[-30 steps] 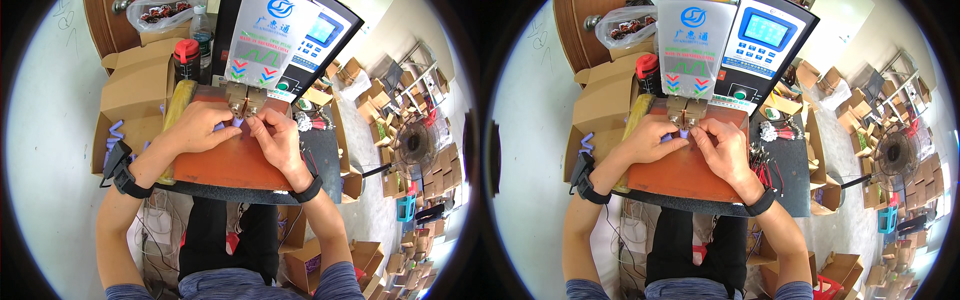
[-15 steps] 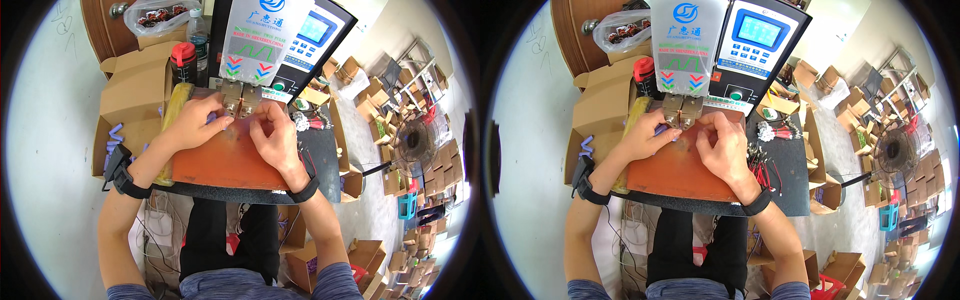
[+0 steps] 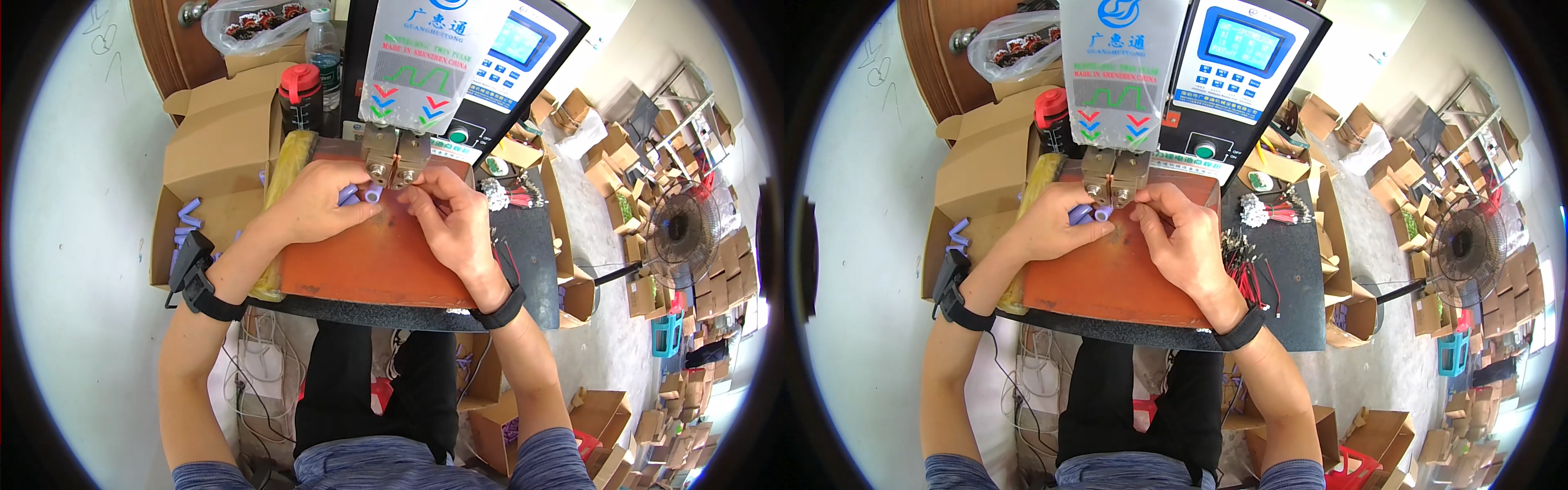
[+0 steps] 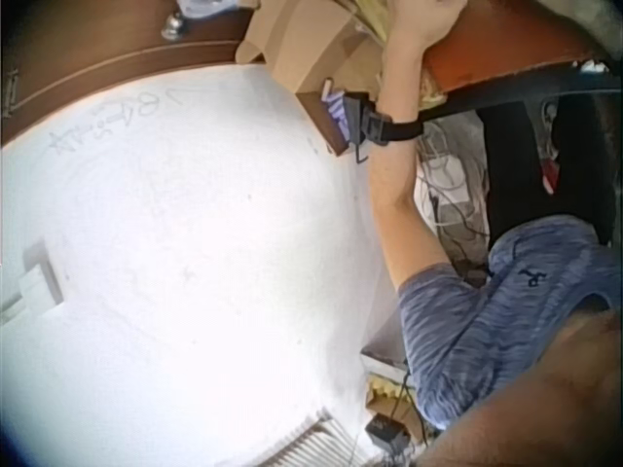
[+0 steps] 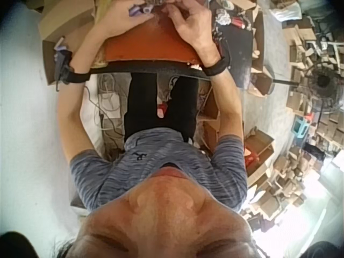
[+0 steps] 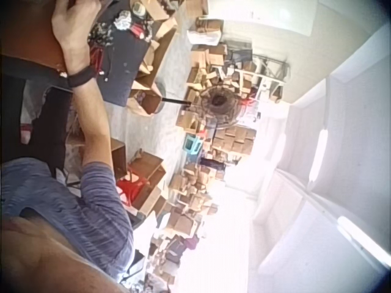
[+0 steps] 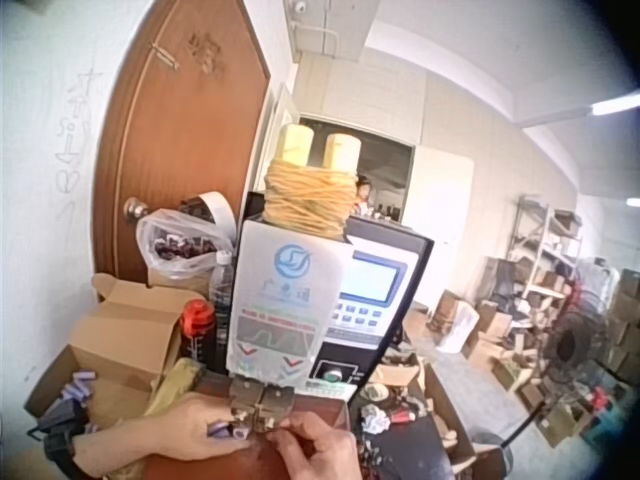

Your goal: Using a spot welding machine to connect wires to cylindrical battery cells and sorting components in a warehouse setting.

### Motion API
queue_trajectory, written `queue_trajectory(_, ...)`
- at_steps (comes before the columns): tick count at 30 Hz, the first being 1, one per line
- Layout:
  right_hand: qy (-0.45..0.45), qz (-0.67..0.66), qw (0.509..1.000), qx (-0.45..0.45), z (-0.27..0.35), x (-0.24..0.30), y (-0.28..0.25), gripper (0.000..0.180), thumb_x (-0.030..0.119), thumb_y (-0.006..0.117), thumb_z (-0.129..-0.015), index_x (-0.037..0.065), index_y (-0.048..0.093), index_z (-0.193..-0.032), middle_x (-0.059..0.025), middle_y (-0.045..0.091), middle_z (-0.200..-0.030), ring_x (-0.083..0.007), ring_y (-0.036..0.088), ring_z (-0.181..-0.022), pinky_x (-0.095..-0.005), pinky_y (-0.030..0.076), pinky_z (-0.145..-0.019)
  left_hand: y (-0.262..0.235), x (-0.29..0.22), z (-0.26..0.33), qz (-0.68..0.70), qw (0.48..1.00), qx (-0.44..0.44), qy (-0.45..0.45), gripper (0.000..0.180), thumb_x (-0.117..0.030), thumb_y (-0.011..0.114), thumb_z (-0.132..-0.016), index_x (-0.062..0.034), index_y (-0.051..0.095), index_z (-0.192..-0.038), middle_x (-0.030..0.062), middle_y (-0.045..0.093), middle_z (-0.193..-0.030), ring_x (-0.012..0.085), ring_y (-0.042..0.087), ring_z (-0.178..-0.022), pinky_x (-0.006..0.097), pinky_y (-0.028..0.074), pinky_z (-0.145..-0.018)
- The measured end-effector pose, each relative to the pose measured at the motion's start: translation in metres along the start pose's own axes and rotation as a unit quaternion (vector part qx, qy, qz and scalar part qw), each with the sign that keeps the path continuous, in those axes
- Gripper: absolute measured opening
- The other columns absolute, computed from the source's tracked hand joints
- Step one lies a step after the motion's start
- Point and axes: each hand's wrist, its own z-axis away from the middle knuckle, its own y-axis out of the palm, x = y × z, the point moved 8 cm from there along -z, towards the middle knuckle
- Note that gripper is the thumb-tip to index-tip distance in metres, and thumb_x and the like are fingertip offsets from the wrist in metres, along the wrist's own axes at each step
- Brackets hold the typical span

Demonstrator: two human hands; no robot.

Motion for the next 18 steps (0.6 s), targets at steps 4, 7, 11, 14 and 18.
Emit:
queue_trajectory(4, 0.032, -0.017, 0.999, 0.009, 0.001, -0.002, 0.002, 0.007, 0.002, 0.061, -0.086, -0.001, 0.062, -0.092, -0.0145, 0.07, -0.084, -0.0156, 0.07, -0.078, -0.0254, 0.054, -0.065, 0.007, 0.006, 0.003, -0.042, 0.998, 0.049, 0.002, 0.018, -0.022, 0.067, -0.083, -0.0049, 0.063, -0.089, 0.0147, 0.062, -0.078, 0.036, 0.058, -0.072, 0.04, 0.045, -0.062)
queue_trajectory(7, -0.013, 0.02, 1.0, 0.001, 0.002, 0.004, -0.002, 0.006, 0.003, 0.062, -0.085, 0.0, 0.063, -0.09, -0.0124, 0.07, -0.081, -0.0158, 0.069, -0.071, -0.0257, 0.053, -0.062, 0.006, -0.006, 0.001, -0.073, 0.996, 0.034, 0.03, 0.021, -0.026, 0.065, -0.085, -0.0051, 0.064, -0.086, 0.0148, 0.062, -0.077, 0.0355, 0.059, -0.071, 0.042, 0.044, -0.061)
queue_trajectory(11, -0.038, 0.053, 0.998, -0.002, 0.001, 0.012, -0.003, 0.006, 0.003, 0.063, -0.083, 0.001, 0.064, -0.089, -0.0102, 0.067, -0.078, -0.0149, 0.066, -0.063, -0.0261, 0.051, -0.057, 0.009, -0.005, 0.0, -0.101, 0.993, 0.042, 0.04, 0.024, -0.029, 0.064, -0.086, -0.0054, 0.064, -0.084, 0.0144, 0.061, -0.075, 0.0349, 0.059, -0.07, 0.043, 0.043, -0.06)
queue_trajectory(14, -0.05, 0.035, 0.998, -0.013, 0.001, 0.015, -0.004, 0.006, 0.003, 0.063, -0.082, 0.002, 0.064, -0.088, -0.0088, 0.064, -0.074, -0.0146, 0.061, -0.057, -0.0267, 0.048, -0.053, 0.009, -0.004, 0.0, -0.098, 0.994, 0.034, 0.037, 0.025, -0.03, 0.064, -0.085, -0.0056, 0.064, -0.083, 0.0143, 0.061, -0.073, 0.0347, 0.059, -0.07, 0.043, 0.043, -0.06)
queue_trajectory(18, -0.079, 0.075, 0.994, -0.003, 0.001, 0.021, -0.003, 0.004, 0.003, 0.063, -0.082, 0.001, 0.062, -0.085, -0.0095, 0.063, -0.072, -0.0154, 0.061, -0.056, -0.027, 0.048, -0.052, 0.009, -0.005, -0.002, -0.104, 0.993, 0.04, 0.035, 0.026, -0.03, 0.065, -0.085, -0.0048, 0.064, -0.083, 0.0145, 0.061, -0.074, 0.0353, 0.058, -0.071, 0.043, 0.043, -0.06)
